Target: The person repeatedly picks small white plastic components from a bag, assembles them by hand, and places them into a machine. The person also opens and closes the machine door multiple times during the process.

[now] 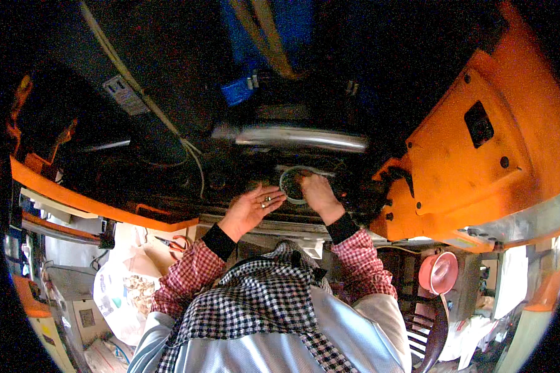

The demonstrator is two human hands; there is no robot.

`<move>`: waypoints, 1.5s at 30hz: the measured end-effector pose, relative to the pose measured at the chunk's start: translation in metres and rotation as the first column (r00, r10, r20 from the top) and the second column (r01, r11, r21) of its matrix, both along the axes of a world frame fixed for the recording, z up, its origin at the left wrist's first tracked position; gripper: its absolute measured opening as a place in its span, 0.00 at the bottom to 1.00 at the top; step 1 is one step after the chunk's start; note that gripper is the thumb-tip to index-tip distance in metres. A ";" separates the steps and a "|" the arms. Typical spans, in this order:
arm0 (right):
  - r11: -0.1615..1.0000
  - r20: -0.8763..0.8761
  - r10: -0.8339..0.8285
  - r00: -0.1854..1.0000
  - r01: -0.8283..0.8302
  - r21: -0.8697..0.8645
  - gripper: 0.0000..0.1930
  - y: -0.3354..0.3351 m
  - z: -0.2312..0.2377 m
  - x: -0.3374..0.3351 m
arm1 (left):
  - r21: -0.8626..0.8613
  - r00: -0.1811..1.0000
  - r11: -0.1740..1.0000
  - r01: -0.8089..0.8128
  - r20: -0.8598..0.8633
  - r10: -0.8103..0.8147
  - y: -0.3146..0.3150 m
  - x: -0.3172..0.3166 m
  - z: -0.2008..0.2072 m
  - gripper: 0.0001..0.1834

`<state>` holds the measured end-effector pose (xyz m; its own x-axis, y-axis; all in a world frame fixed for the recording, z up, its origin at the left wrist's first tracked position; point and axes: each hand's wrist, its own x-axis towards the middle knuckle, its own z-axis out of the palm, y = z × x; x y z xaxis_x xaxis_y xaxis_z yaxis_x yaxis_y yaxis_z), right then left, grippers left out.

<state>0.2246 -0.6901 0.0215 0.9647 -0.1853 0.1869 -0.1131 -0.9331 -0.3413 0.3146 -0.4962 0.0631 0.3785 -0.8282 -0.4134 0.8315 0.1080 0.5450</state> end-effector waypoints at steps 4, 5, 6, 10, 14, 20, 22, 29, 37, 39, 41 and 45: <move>0.988 0.139 0.005 0.990 -0.026 0.150 0.08 -0.004 -0.008 -0.001 | 0.000 1.000 1.000 0.020 0.006 -0.020 -0.003 0.001 -0.008 0.23; 0.982 0.209 0.015 0.978 -0.054 0.182 0.08 -0.004 -0.008 -0.002 | 0.008 1.000 1.000 0.018 0.010 -0.018 -0.004 0.001 -0.010 0.22; 0.981 0.256 0.004 0.967 -0.054 0.188 0.07 -0.004 -0.006 -0.002 | 0.024 1.000 1.000 0.019 0.011 -0.020 -0.006 0.002 -0.015 0.21; 0.936 0.390 -0.038 0.920 -0.104 0.335 0.06 0.019 0.034 -0.008 | 0.066 0.999 0.997 0.037 0.033 -0.039 -0.007 0.003 -0.032 0.16; 0.887 0.457 -0.096 0.884 -0.133 0.443 0.06 0.051 0.057 -0.013 | 0.051 0.999 0.998 0.045 -0.006 -0.045 -0.007 -0.002 -0.022 0.11; 0.909 0.611 -0.097 0.785 -0.180 0.376 0.08 0.080 0.063 -0.008 | -0.030 0.993 0.998 -0.053 -0.107 0.049 0.012 -0.005 0.004 0.06; 0.926 0.608 -0.063 0.791 -0.181 0.331 0.08 0.084 0.065 -0.006 | -0.068 0.992 0.996 -0.057 -0.116 0.049 0.022 -0.001 0.003 0.06; 0.861 0.583 0.118 0.804 -0.375 0.343 0.07 0.095 0.082 0.032 | -0.116 0.976 0.969 -0.217 -0.041 0.213 0.051 0.009 0.003 0.08; 0.312 0.561 -0.472 0.681 -0.466 0.828 0.12 -0.008 0.178 0.237 | 0.046 0.870 0.869 -0.492 0.014 0.492 0.096 -0.006 0.036 0.07; -0.052 0.491 -0.541 0.683 -0.610 0.791 0.13 -0.050 0.196 0.288 | 0.029 0.868 0.874 -0.484 0.141 0.476 0.104 -0.021 0.049 0.09; -0.052 0.393 -0.623 0.677 -0.537 0.842 0.11 -0.089 0.208 0.333 | 0.169 0.883 0.874 -0.455 0.208 0.420 0.116 -0.032 0.049 0.11; 0.119 0.459 -0.699 0.549 -0.544 0.831 0.17 -0.121 0.223 0.382 | 0.266 0.877 0.840 -0.473 0.235 0.420 0.150 -0.053 0.041 0.13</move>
<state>0.6065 -0.8110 0.2446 0.5113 -0.8279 0.2305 0.6621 0.2084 -0.7199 0.2613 -0.3466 0.1039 0.7593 -0.3945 -0.5175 0.6310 0.2520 0.7337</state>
